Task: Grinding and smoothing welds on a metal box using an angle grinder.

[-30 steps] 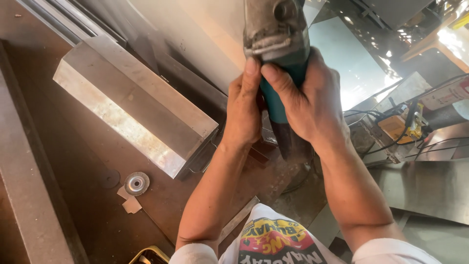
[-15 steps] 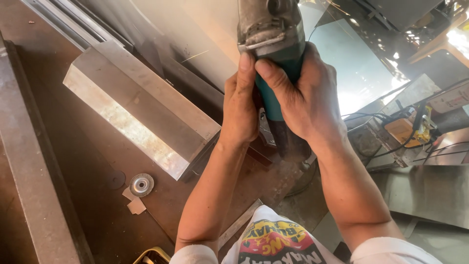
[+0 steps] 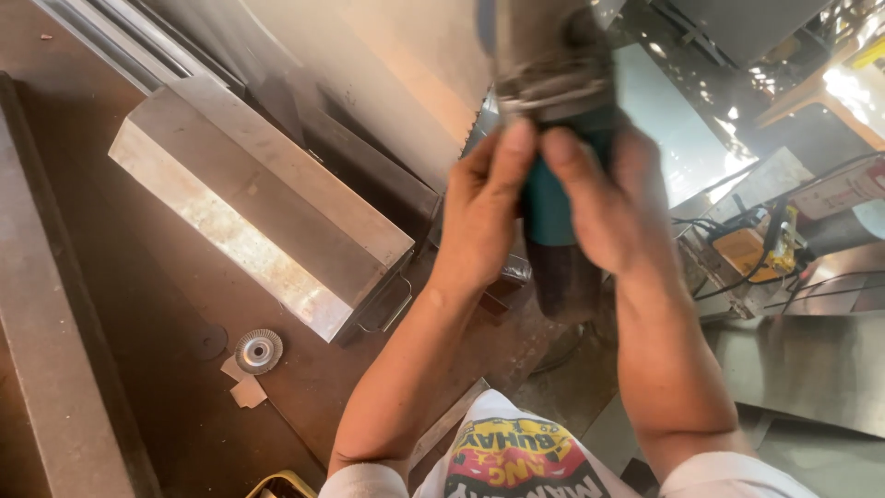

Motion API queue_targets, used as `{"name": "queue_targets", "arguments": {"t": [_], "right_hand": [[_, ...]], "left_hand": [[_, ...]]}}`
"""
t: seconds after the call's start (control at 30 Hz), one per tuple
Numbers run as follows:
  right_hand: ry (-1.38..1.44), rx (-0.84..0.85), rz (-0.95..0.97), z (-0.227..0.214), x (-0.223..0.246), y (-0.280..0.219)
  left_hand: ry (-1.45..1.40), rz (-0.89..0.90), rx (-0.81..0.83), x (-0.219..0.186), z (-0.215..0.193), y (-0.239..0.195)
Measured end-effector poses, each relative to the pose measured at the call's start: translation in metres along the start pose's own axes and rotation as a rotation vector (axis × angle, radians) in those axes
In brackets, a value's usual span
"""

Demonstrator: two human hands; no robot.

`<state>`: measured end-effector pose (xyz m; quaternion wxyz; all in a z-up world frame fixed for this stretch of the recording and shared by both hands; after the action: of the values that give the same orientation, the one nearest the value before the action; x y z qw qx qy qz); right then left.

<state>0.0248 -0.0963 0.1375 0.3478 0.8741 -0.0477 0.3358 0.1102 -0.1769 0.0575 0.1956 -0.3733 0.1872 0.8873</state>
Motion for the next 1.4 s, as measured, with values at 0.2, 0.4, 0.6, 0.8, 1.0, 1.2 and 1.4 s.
{"name": "queue_targets", "arguments": {"t": [0.2,0.4,0.6,0.8,1.0,1.2,1.4], "right_hand": [[0.089,-0.111,-0.043,-0.05,0.001,0.013],[0.151,-0.038,0.023,-0.068,0.003,0.035],[0.117,0.074,-0.046,-0.059,0.021,0.046],[0.062,0.046,-0.093,-0.061,0.018,0.05],[0.052,0.019,-0.175,-0.084,-0.004,0.054],[0.114,0.053,-0.189,-0.088,-0.012,0.064],[0.126,0.034,-0.171,-0.094,-0.012,0.074]], "left_hand": [[-0.159,0.134,0.28,-0.017,0.045,0.006],[-0.158,0.261,0.242,-0.026,0.059,0.013],[-0.307,0.263,0.257,-0.018,0.058,0.023],[-0.381,0.283,0.295,-0.016,0.056,0.029],[-0.359,0.344,0.326,-0.025,0.072,0.031],[-0.331,0.286,0.19,-0.009,0.073,0.032],[-0.27,0.326,0.163,-0.023,0.077,0.027]]}}
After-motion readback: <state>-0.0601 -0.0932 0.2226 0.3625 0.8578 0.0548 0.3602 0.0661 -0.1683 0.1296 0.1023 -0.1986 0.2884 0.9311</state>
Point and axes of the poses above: each hand's wrist, its own y-axis towards the middle knuckle, its own z-axis out of the palm, x = y × z, the point moved 4 cm from there along y, towards the middle knuckle, and after that the axes turned 7 degrees about -x, right-handed, at the moved point
